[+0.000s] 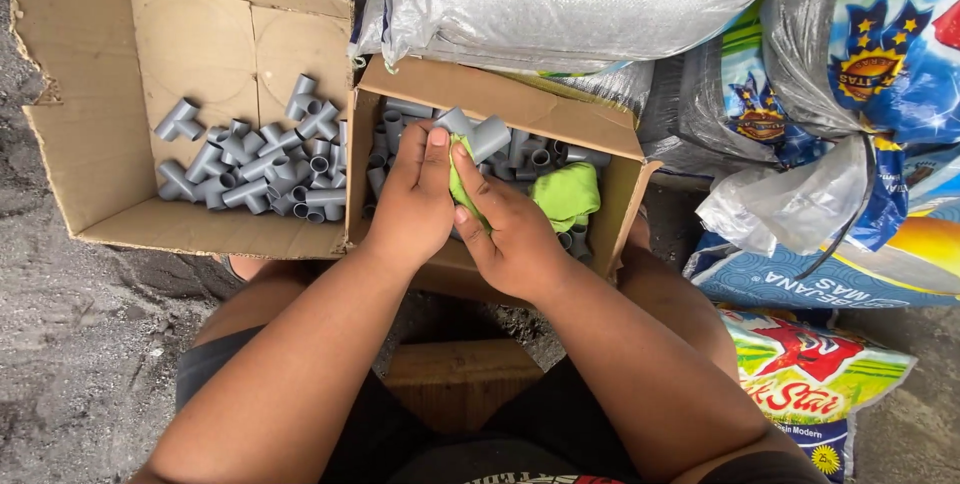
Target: Cleaning grey PVC T-junction pipe fittings with a cloth and sorting them into a box
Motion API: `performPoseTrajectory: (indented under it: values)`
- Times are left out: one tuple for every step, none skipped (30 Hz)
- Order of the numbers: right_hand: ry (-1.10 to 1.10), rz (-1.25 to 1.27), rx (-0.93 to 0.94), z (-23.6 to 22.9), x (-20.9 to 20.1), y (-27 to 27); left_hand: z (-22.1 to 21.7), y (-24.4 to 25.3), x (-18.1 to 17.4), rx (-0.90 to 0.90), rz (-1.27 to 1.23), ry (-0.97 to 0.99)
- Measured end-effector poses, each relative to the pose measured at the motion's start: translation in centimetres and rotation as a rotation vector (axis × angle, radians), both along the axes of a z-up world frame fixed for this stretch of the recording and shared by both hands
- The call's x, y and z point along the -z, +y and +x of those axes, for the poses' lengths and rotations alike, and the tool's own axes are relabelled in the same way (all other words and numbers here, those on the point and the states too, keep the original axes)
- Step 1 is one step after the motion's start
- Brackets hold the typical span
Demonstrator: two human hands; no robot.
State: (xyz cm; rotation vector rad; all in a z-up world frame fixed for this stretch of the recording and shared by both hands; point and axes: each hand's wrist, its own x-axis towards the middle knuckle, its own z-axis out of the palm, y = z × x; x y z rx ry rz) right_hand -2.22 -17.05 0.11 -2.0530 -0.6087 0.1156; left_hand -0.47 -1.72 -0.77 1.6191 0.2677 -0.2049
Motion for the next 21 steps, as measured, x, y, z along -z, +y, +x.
performPoseTrajectory:
  values:
    - [0.004,0.000,0.000,0.4,0.1,-0.4,0.1,0.0,0.2,0.000,0.000,0.004]
    - [-0.011,-0.075,-0.001,0.8,0.3,-0.9,0.1,0.0,0.4,-0.004,-0.016,-0.027]
    - [-0.026,-0.151,-0.004,1.2,0.4,-1.3,0.2,0.0,0.6,-0.009,-0.032,-0.058]
    - [-0.023,-0.152,-0.004,1.4,0.6,-1.7,0.0,-0.2,0.1,-0.009,-0.033,-0.055]
    - [-0.001,-0.116,0.081,1.7,0.8,-2.0,-0.2,-0.4,-0.5,-0.012,-0.040,-0.066]
    - [0.020,-0.079,0.167,2.0,1.0,-2.3,-0.3,-0.6,-1.1,-0.016,-0.047,-0.078]
    - [0.019,-0.081,0.166,1.6,1.1,-2.0,-0.3,-0.5,-0.5,-0.017,-0.049,-0.078]
    - [0.042,-0.131,0.127,1.2,1.1,-1.7,-0.2,-0.4,0.1,-0.024,-0.066,-0.084]
    - [0.063,-0.179,0.090,0.9,1.1,-1.4,0.0,-0.2,0.7,-0.029,-0.081,-0.092]
    - [0.059,-0.179,0.091,0.7,1.3,-1.1,0.0,-0.3,0.2,-0.029,-0.081,-0.096]
    - [0.053,-0.189,0.058,0.4,1.6,-0.9,-0.2,-0.3,-0.2,-0.024,-0.032,-0.070]
    - [0.048,-0.199,0.026,0.0,1.8,-0.6,-0.4,-0.3,-0.6,-0.020,0.018,-0.044]
    - [0.052,-0.198,0.026,0.4,1.9,-1.1,-0.4,-0.3,-0.3,-0.019,0.018,-0.039]
    - [0.077,-0.188,0.064,0.7,1.9,-1.6,-0.3,-0.3,-0.1,-0.006,0.036,-0.064]
    - [0.096,-0.178,0.103,1.2,1.9,-2.1,-0.1,-0.3,0.2,0.008,0.052,-0.095]
    - [0.094,-0.179,0.105,1.3,1.7,-2.1,-0.1,-0.4,-0.2,0.009,0.051,-0.097]
    - [0.154,-0.142,0.136,1.5,1.6,-2.1,-0.1,-0.5,-0.5,0.032,0.090,-0.138]
    - [0.214,-0.105,0.168,1.7,1.4,-2.1,0.0,-0.7,-0.9,0.054,0.128,-0.180]
    - [0.210,-0.105,0.170,1.7,0.4,-1.9,0.1,-0.7,-0.8,0.056,0.127,-0.184]
    - [0.285,-0.076,0.159,1.6,-0.6,-1.6,0.2,-0.7,-0.7,0.082,0.205,-0.193]
    - [0.364,-0.046,0.147,1.5,-1.5,-1.3,0.2,-0.7,-0.6,0.108,0.284,-0.197]
